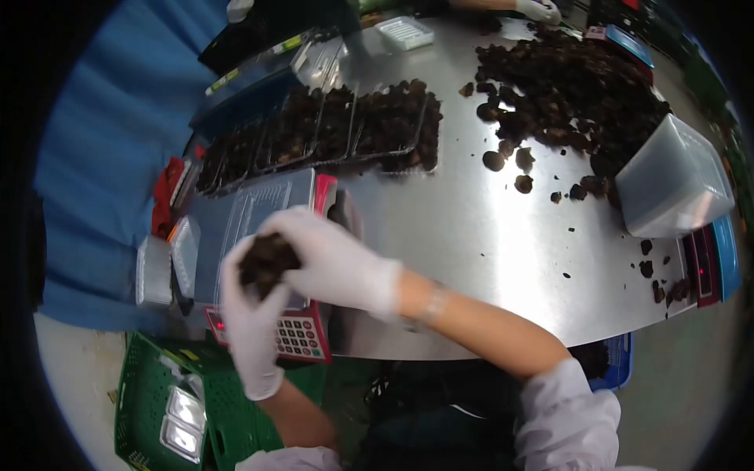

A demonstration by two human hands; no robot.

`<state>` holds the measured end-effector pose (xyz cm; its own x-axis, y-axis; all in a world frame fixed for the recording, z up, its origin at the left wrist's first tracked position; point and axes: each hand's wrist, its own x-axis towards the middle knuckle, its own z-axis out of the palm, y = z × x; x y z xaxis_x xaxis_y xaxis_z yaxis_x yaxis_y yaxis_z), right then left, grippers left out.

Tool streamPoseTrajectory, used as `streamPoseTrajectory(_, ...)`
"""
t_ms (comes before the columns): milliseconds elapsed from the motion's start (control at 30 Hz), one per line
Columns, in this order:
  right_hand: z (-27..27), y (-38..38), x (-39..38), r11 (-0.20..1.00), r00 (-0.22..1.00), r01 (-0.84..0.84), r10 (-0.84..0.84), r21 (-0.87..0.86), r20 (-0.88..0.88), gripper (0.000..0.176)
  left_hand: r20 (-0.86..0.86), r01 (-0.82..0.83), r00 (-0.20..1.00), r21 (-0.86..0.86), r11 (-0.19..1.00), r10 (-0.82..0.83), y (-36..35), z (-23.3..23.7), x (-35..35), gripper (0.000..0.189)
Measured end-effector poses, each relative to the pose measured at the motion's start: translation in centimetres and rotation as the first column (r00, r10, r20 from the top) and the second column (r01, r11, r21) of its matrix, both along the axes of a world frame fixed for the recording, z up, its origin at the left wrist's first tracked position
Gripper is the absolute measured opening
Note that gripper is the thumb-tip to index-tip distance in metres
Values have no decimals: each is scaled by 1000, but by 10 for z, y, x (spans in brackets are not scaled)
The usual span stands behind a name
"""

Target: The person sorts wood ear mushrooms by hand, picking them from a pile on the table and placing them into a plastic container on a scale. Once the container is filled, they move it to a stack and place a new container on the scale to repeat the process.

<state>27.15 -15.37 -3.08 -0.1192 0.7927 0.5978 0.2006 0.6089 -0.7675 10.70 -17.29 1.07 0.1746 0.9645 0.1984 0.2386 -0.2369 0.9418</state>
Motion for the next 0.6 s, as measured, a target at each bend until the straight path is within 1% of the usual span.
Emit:
streamPoseTrajectory(33,6,19,-21,999,999,-30,31,38,-23,47,-101,-77,991,66,995,84,7,7,-18,61)
streamPoseTrajectory(67,9,37,-37,995,995,-100,100,28,-10,45,-93,-106,989,98,990,115,17,5,-36,63)
streamPoseTrajectory(100,16,47,-47,990,989,-109,117,-87,89,44,-242,-143,954,142,979,175,27,3,-56,64)
streamPoseTrajectory(133,12,60,-54,990,972,-126,137,-66,190,44,-221,-151,959,138,979,179,35,-5,-72,66)
streamPoseTrajectory(167,15,61,-54,986,949,-123,150,-113,276,49,-293,-131,941,137,982,166,41,-10,-87,68)
streamPoseTrajectory(200,13,57,-52,992,934,-71,104,-108,341,51,-371,-110,917,119,987,147,44,-15,-98,70)
streamPoseTrajectory(233,10,54,-51,994,912,-29,68,-101,405,52,-385,-125,911,83,989,148,42,-16,-98,72)
streamPoseTrajectory(267,4,50,-45,995,908,-2,45,-104,416,52,-454,-161,877,31,986,158,39,-14,-101,74)
streamPoseTrajectory(300,-9,42,-36,996,963,88,-86,2,255,52,-524,-206,836,-17,978,166,32,-6,-98,75)
streamPoseTrajectory(333,-24,34,-27,977,977,191,-198,93,75,52,-525,-188,828,68,980,196,30,-10,-102,75)
streamPoseTrajectory(367,-38,23,-18,961,960,276,-274,17,-49,48,-523,-172,821,153,973,228,26,-15,-108,75)
streamPoseTrajectory(400,-58,13,-10,919,917,389,-393,-69,-63,50,-577,-152,745,341,928,334,21,-18,-109,72)
streamPoseTrajectory(433,-76,-1,-4,869,876,468,-480,-159,-50,54,-444,-259,787,394,882,429,11,-12,-92,61)
streamPoseTrajectory(467,-87,-16,5,826,855,518,-511,-223,90,60,-359,-305,783,491,816,509,-1,1,-68,50)
streamPoseTrajectory(500,-100,-26,15,818,847,530,-522,-223,99,60,-264,-353,772,577,736,578,-11,11,-40,39)
streamPoseTrajectory(533,-113,-34,26,753,729,636,-515,-168,451,62,-149,-434,786,559,707,600,-17,15,-11,29)
streamPoseTrajectory(567,-125,-42,36,697,509,714,-442,-75,739,66,-123,-339,908,350,873,402,-12,-6,-11,56)
streamPoseTrajectory(600,-125,-49,53,666,469,742,-435,-76,769,69,-241,-124,932,489,864,271,-14,-12,15,59)
